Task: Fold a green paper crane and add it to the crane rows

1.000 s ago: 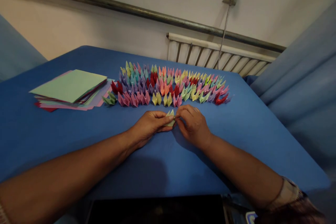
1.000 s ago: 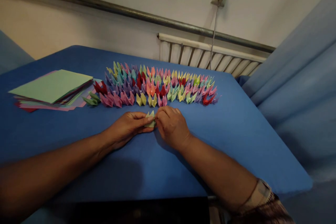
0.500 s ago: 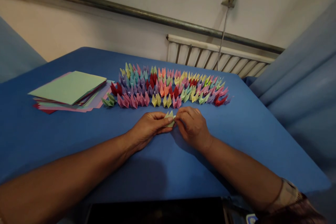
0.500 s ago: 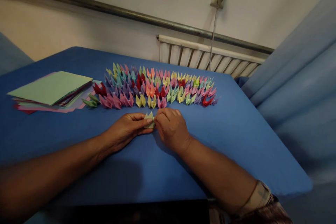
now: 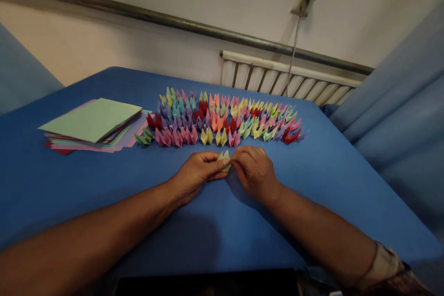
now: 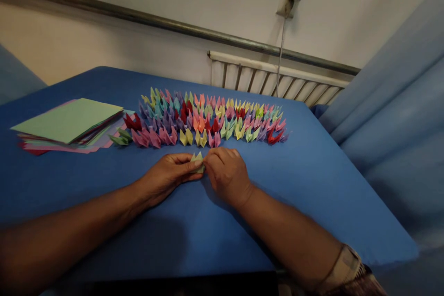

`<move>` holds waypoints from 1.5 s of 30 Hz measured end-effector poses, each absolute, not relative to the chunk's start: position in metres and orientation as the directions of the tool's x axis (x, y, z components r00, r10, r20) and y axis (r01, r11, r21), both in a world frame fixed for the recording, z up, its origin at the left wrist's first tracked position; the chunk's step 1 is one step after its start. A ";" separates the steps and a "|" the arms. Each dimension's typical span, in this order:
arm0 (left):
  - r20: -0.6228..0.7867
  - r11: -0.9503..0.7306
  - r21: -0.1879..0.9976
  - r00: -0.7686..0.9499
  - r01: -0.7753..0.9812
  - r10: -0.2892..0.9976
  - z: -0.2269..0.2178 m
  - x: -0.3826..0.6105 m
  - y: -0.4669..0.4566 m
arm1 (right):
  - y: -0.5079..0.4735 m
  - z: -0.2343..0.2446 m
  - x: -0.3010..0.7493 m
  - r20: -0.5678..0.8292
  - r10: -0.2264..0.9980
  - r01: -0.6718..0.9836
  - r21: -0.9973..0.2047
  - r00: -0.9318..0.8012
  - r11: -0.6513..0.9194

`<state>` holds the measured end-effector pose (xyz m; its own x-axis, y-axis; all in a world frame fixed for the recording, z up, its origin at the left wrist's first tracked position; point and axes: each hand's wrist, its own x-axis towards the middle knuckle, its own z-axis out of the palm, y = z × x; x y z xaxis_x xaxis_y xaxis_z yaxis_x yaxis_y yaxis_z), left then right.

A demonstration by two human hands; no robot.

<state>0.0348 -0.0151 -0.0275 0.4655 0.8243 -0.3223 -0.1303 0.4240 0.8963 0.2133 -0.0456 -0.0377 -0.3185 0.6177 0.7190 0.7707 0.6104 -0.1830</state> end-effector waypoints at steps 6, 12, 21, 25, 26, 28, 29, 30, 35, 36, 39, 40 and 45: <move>-0.308 0.414 0.900 0.472 -0.137 0.826 -0.027 0.035 -0.015 | -0.046 -0.038 0.212 0.723 0.620 0.774 -0.190 -0.306 0.604; -0.316 0.410 0.902 0.438 -0.136 0.842 -0.026 0.036 -0.015 | -0.047 -0.038 0.211 0.731 0.618 0.748 -0.231 -0.288 0.622; -0.267 0.348 0.926 0.395 -0.148 0.879 -0.025 0.038 -0.016 | -0.048 -0.040 0.208 0.671 0.715 0.664 -0.446 -0.196 0.600; -0.241 0.314 0.940 0.393 -0.135 0.888 -0.028 0.037 -0.014 | -0.047 -0.040 0.207 0.654 0.734 0.648 -0.480 -0.184 0.590; -0.231 0.304 0.944 0.396 -0.132 0.889 -0.029 0.037 -0.013 | -0.046 -0.040 0.207 0.647 0.741 0.642 -0.493 -0.181 0.587; -0.212 0.280 0.952 0.401 -0.120 0.891 -0.031 0.037 -0.013 | -0.046 -0.041 0.207 0.637 0.752 0.625 -0.519 -0.173 0.583; -0.204 0.268 0.957 0.401 -0.111 0.893 -0.031 0.037 -0.013 | -0.046 -0.041 0.207 0.632 0.757 0.616 -0.531 -0.170 0.582; -0.197 0.255 0.962 0.400 -0.098 0.895 -0.031 0.037 -0.013 | -0.045 -0.042 0.207 0.626 0.762 0.609 -0.542 -0.168 0.580; -0.190 0.215 0.976 0.376 -0.025 0.907 -0.029 0.036 -0.013 | -0.045 -0.043 0.207 0.589 0.794 0.568 -0.607 -0.148 0.556; -0.198 0.224 0.974 0.369 -0.030 0.908 -0.029 0.037 -0.013 | -0.044 -0.043 0.206 0.587 0.798 0.550 -0.624 -0.137 0.554; -0.244 0.299 0.949 0.370 -0.100 0.896 -0.029 0.037 -0.013 | -0.043 -0.045 0.205 0.584 0.807 0.483 -0.682 -0.094 0.550; -0.258 0.329 0.935 0.380 -0.134 0.888 -0.029 0.036 -0.013 | -0.043 -0.046 0.205 0.577 0.813 0.459 -0.704 -0.077 0.542; -0.300 0.420 0.874 0.410 -0.245 0.862 -0.026 0.036 -0.013 | -0.044 -0.048 0.205 0.527 0.848 0.401 -0.765 -0.058 0.503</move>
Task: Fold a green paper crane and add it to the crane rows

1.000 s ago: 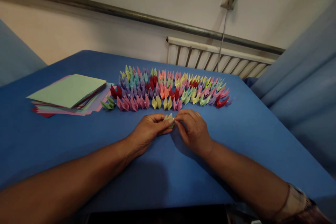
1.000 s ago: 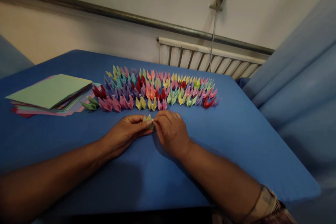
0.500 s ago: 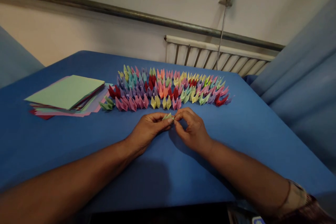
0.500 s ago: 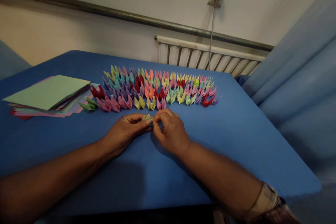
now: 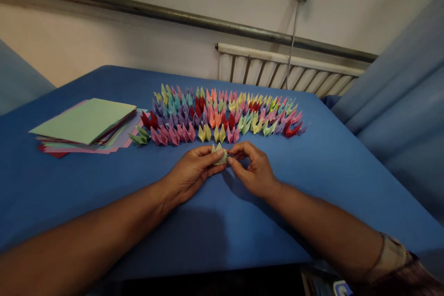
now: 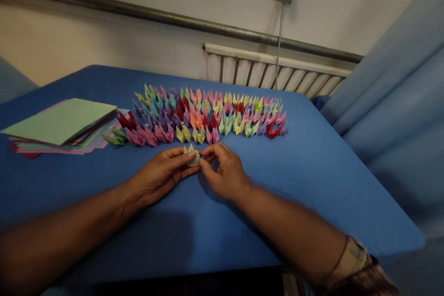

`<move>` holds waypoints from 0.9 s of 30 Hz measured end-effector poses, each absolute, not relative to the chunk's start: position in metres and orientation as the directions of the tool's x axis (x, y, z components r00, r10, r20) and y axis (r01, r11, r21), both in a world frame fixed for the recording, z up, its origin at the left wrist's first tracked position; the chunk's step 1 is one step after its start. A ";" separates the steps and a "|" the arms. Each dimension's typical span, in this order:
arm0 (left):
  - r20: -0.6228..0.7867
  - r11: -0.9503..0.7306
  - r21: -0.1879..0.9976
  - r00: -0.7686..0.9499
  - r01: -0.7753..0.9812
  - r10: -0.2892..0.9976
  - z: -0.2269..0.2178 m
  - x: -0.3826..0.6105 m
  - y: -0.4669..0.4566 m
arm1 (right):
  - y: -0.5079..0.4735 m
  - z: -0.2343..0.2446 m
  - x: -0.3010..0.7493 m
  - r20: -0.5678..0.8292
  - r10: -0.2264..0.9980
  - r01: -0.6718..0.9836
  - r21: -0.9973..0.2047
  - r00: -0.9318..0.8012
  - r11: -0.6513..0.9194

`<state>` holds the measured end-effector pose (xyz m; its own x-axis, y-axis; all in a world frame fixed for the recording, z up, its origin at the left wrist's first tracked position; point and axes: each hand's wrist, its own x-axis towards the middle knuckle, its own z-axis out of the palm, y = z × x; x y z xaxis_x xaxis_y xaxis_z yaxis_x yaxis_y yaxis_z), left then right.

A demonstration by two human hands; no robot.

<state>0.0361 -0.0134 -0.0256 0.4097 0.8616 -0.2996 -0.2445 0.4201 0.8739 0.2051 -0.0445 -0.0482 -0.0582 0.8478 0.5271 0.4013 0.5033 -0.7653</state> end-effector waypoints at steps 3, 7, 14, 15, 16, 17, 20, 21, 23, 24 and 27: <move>-0.324 0.446 0.858 0.407 -0.254 0.854 -0.023 0.036 -0.014 | -0.045 -0.048 0.205 0.540 0.839 0.430 -0.743 -0.066 0.512; -0.334 0.466 0.849 0.432 -0.248 0.838 -0.022 0.037 -0.016 | -0.045 -0.047 0.205 0.554 0.829 0.454 -0.721 -0.076 0.523; -0.329 0.444 0.867 0.410 -0.226 0.851 -0.021 0.039 -0.017 | -0.046 -0.045 0.204 0.540 0.839 0.463 -0.726 -0.073 0.508; -0.321 0.436 0.871 0.410 -0.225 0.854 -0.021 0.039 -0.017 | -0.047 -0.045 0.204 0.541 0.838 0.461 -0.726 -0.075 0.510; -0.313 0.428 0.875 0.410 -0.226 0.856 -0.021 0.039 -0.018 | -0.047 -0.045 0.204 0.542 0.837 0.460 -0.726 -0.077 0.512; -0.308 0.423 0.877 0.412 -0.226 0.858 -0.022 0.040 -0.018 | -0.047 -0.045 0.205 0.542 0.837 0.459 -0.725 -0.080 0.513; -0.294 0.412 0.880 0.413 -0.234 0.862 -0.023 0.040 -0.018 | -0.047 -0.046 0.205 0.543 0.835 0.455 -0.724 -0.086 0.518; -0.290 0.409 0.881 0.412 -0.236 0.864 -0.023 0.041 -0.019 | -0.047 -0.046 0.205 0.542 0.836 0.451 -0.726 -0.089 0.519; -0.280 0.398 0.885 0.409 -0.239 0.868 -0.023 0.042 -0.019 | -0.047 -0.047 0.204 0.542 0.835 0.446 -0.726 -0.097 0.523; -0.273 0.391 0.888 0.406 -0.242 0.872 -0.023 0.043 -0.019 | -0.047 -0.047 0.204 0.542 0.834 0.446 -0.724 -0.103 0.526; -0.255 0.373 0.892 0.396 -0.257 0.882 -0.022 0.044 -0.019 | -0.047 -0.048 0.202 0.544 0.831 0.455 -0.714 -0.118 0.532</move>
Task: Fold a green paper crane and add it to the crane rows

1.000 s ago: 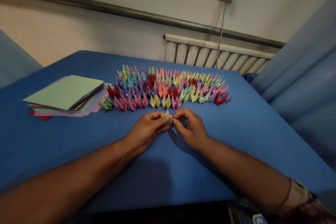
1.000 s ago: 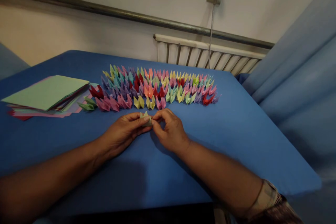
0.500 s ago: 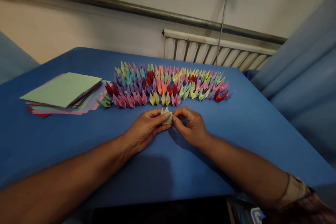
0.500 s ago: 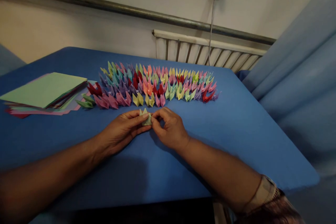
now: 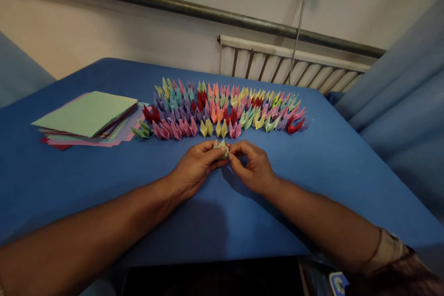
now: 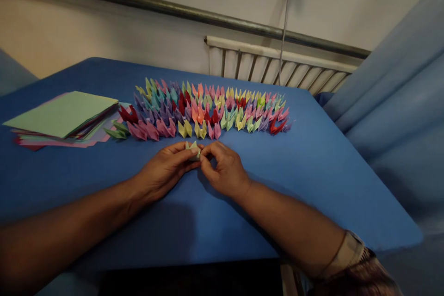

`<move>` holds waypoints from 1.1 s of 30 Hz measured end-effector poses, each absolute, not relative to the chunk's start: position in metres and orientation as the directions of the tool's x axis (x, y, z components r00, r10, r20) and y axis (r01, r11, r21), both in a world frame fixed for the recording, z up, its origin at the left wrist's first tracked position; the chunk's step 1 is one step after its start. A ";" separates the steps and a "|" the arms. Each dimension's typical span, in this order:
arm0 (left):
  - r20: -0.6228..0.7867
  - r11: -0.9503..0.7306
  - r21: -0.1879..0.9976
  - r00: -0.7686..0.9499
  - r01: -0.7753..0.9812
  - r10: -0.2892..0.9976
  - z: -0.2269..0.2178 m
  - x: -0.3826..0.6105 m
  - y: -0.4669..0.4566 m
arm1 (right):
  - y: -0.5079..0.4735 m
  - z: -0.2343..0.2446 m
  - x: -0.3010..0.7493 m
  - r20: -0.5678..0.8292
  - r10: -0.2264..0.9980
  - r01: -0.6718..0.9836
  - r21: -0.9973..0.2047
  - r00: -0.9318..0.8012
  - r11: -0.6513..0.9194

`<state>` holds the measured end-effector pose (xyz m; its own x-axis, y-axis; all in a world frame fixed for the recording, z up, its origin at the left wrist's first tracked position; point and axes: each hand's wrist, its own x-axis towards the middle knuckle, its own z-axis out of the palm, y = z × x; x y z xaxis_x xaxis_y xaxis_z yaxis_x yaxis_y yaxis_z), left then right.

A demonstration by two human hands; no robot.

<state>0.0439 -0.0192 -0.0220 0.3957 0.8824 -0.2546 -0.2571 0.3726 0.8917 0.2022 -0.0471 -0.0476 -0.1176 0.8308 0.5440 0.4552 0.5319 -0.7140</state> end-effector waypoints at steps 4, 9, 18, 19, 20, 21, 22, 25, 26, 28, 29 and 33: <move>-0.254 0.380 0.881 0.396 -0.282 0.882 -0.022 0.044 -0.019 | -0.048 -0.047 0.202 0.541 0.834 0.447 -0.724 -0.104 0.525; -0.250 0.376 0.883 0.398 -0.280 0.883 -0.023 0.044 -0.019 | -0.046 -0.048 0.204 0.532 0.843 0.436 -0.743 -0.076 0.508; -0.254 0.379 0.886 0.404 -0.266 0.879 -0.027 0.043 -0.017 | -0.045 -0.047 0.205 0.526 0.842 0.430 -0.738 -0.116 0.520; -0.255 0.378 0.888 0.403 -0.263 0.879 -0.028 0.043 -0.017 | -0.045 -0.047 0.205 0.526 0.842 0.427 -0.738 -0.120 0.522; -0.255 0.377 0.889 0.403 -0.259 0.879 -0.028 0.043 -0.017 | -0.045 -0.047 0.205 0.525 0.842 0.423 -0.740 -0.121 0.523; -0.252 0.374 0.891 0.404 -0.258 0.879 -0.028 0.043 -0.017 | -0.045 -0.047 0.205 0.524 0.843 0.420 -0.742 -0.121 0.522; -0.247 0.369 0.893 0.405 -0.257 0.880 -0.028 0.044 -0.017 | -0.045 -0.047 0.204 0.523 0.844 0.417 -0.745 -0.119 0.520; -0.235 0.360 0.897 0.410 -0.258 0.881 -0.026 0.045 -0.018 | -0.045 -0.047 0.204 0.510 0.854 0.406 -0.762 -0.103 0.505; -0.236 0.362 0.896 0.414 -0.258 0.879 -0.025 0.045 -0.017 | -0.045 -0.048 0.203 0.501 0.861 0.396 -0.775 -0.090 0.492; -0.247 0.377 0.890 0.424 -0.256 0.871 -0.025 0.045 -0.017 | -0.044 -0.048 0.203 0.466 0.883 0.363 -0.816 -0.048 0.450; -0.253 0.383 0.888 0.425 -0.255 0.869 -0.025 0.045 -0.016 | -0.043 -0.049 0.204 0.442 0.897 0.342 -0.839 -0.027 0.424; -0.276 0.394 0.886 0.404 -0.245 0.872 -0.028 0.042 -0.013 | -0.042 -0.051 0.204 0.357 0.934 0.263 -0.901 0.000 0.344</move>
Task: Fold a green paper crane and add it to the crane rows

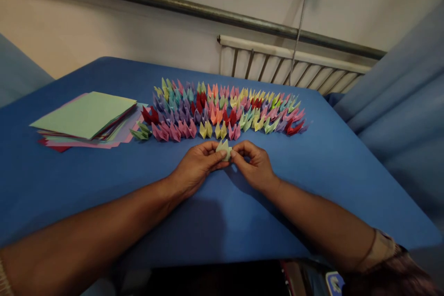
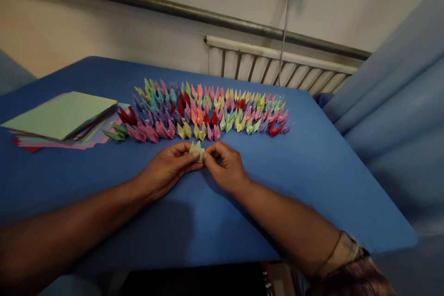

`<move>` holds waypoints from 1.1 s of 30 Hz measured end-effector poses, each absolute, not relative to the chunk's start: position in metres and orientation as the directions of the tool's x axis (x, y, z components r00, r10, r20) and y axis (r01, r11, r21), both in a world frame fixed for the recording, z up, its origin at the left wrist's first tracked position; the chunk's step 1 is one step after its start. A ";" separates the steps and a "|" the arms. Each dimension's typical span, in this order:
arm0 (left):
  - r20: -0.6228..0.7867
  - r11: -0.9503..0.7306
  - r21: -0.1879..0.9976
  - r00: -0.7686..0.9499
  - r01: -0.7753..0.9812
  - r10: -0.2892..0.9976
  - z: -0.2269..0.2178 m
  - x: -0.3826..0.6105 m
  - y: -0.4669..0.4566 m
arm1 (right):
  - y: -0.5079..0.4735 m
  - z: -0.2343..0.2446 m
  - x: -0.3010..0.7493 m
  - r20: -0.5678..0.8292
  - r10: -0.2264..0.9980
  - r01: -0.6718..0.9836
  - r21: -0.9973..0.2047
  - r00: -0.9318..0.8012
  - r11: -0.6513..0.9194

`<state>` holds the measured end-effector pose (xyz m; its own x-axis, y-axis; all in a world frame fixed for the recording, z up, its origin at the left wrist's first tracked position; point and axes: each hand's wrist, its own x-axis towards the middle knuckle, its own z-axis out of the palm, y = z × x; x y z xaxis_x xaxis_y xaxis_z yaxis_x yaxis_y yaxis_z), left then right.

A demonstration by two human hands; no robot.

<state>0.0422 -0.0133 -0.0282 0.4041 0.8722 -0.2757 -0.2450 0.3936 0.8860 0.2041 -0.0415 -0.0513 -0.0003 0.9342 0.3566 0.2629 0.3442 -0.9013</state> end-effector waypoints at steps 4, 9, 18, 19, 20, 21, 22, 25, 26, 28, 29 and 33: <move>-0.296 0.412 0.879 0.402 -0.240 0.867 -0.030 0.040 -0.012 | -0.041 -0.052 0.204 0.298 0.955 0.196 -0.935 -0.016 0.295; -0.297 0.416 0.879 0.415 -0.233 0.860 -0.032 0.039 -0.011 | -0.041 -0.052 0.204 0.253 0.967 0.077 -0.964 -0.026 0.254; -0.273 0.353 0.924 0.396 -0.145 0.877 -0.030 0.044 -0.016 | -0.039 -0.052 0.202 0.228 0.972 0.090 -0.971 0.051 0.223; -0.275 0.349 0.929 0.402 -0.124 0.873 -0.030 0.044 -0.016 | -0.038 -0.051 0.202 0.204 0.978 0.051 -0.978 0.054 0.201; -0.278 0.346 0.933 0.408 -0.100 0.870 -0.029 0.044 -0.017 | -0.038 -0.051 0.202 0.180 0.982 0.013 -0.984 0.056 0.179; -0.282 0.342 0.936 0.412 -0.080 0.867 -0.029 0.043 -0.017 | -0.038 -0.050 0.201 0.157 0.986 -0.017 -0.987 0.057 0.159; -0.285 0.341 0.938 0.415 -0.064 0.864 -0.029 0.043 -0.017 | -0.037 -0.050 0.201 0.137 0.989 -0.038 -0.990 0.060 0.139; -0.295 0.350 0.935 0.409 -0.063 0.863 -0.028 0.042 -0.017 | -0.037 -0.048 0.201 0.101 0.994 -0.042 -0.994 0.053 0.103; -0.296 0.354 0.932 0.401 -0.077 0.867 -0.028 0.042 -0.017 | -0.037 -0.048 0.202 0.101 0.994 -0.041 -0.994 0.044 0.102; -0.296 0.361 0.926 0.385 -0.109 0.874 -0.027 0.041 -0.016 | -0.037 -0.047 0.204 0.110 0.994 -0.059 -0.992 0.016 0.110; -0.295 0.364 0.923 0.381 -0.123 0.876 -0.027 0.041 -0.016 | -0.036 -0.047 0.205 0.112 0.994 -0.074 -0.991 0.003 0.112; -0.296 0.368 0.921 0.384 -0.128 0.874 -0.027 0.041 -0.015 | -0.036 -0.048 0.206 0.115 0.993 -0.062 -0.992 -0.016 0.113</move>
